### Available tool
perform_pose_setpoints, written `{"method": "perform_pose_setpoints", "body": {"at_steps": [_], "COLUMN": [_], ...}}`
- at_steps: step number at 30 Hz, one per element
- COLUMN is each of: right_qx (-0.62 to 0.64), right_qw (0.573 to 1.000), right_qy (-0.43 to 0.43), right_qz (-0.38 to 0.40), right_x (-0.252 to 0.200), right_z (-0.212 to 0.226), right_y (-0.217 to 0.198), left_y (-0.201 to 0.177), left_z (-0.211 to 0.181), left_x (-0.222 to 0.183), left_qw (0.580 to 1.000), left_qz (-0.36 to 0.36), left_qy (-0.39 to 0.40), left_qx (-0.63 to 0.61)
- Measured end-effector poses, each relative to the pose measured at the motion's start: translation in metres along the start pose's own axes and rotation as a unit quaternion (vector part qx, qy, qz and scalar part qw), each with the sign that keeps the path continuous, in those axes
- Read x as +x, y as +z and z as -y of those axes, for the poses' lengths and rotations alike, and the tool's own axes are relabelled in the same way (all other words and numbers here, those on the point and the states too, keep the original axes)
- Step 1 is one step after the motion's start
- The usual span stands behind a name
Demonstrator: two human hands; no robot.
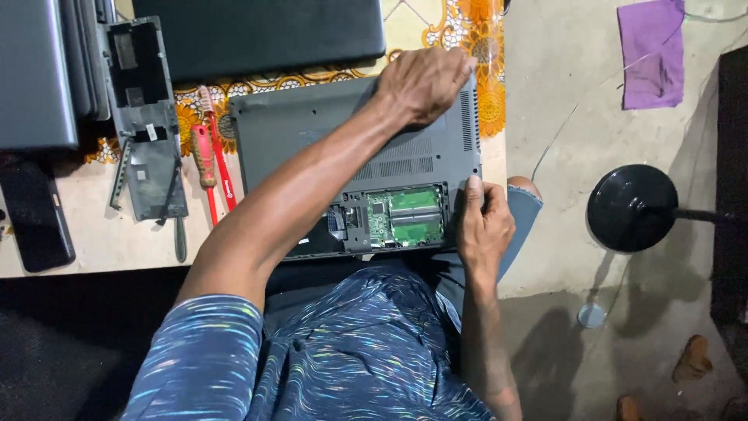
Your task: Attaching and securing the bottom casing of a laptop using hands and a screwdriver.
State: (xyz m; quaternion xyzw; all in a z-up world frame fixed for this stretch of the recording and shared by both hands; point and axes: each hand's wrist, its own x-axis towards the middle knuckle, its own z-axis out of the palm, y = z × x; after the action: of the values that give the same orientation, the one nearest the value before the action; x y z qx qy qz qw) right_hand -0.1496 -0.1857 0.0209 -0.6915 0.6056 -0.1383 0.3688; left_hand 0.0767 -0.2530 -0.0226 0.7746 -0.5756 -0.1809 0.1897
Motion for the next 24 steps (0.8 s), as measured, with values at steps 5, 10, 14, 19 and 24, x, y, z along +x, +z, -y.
{"method": "perform_pose_setpoints", "body": {"at_steps": [5,10,14,19,24], "right_qx": [0.015,0.387,0.421,0.441,0.407], "right_qw": [0.994,0.882,0.872,0.866,0.890], "right_qy": [0.006,-0.013,-0.014,-0.041,-0.080], "right_qz": [0.112,0.268,0.248,0.233,0.190], "right_x": [0.020,0.014,0.008,-0.001,0.005], "right_z": [0.007,0.035,0.024,0.001,-0.026], "right_y": [-0.017,-0.026,-0.025,-0.022,-0.009], "left_y": [0.003,-0.013,-0.060,-0.140,-0.133], "left_z": [-0.004,-0.014,0.010,0.092,0.135], "left_x": [0.000,-0.007,-0.025,-0.100,-0.160], "left_qw": [0.999,0.995,0.981,0.983,0.989], "left_qz": [-0.025,-0.011,0.070,0.169,-0.032], "left_qy": [0.046,0.079,0.115,-0.052,0.021], "left_qx": [0.010,-0.062,-0.141,-0.055,-0.146]}}
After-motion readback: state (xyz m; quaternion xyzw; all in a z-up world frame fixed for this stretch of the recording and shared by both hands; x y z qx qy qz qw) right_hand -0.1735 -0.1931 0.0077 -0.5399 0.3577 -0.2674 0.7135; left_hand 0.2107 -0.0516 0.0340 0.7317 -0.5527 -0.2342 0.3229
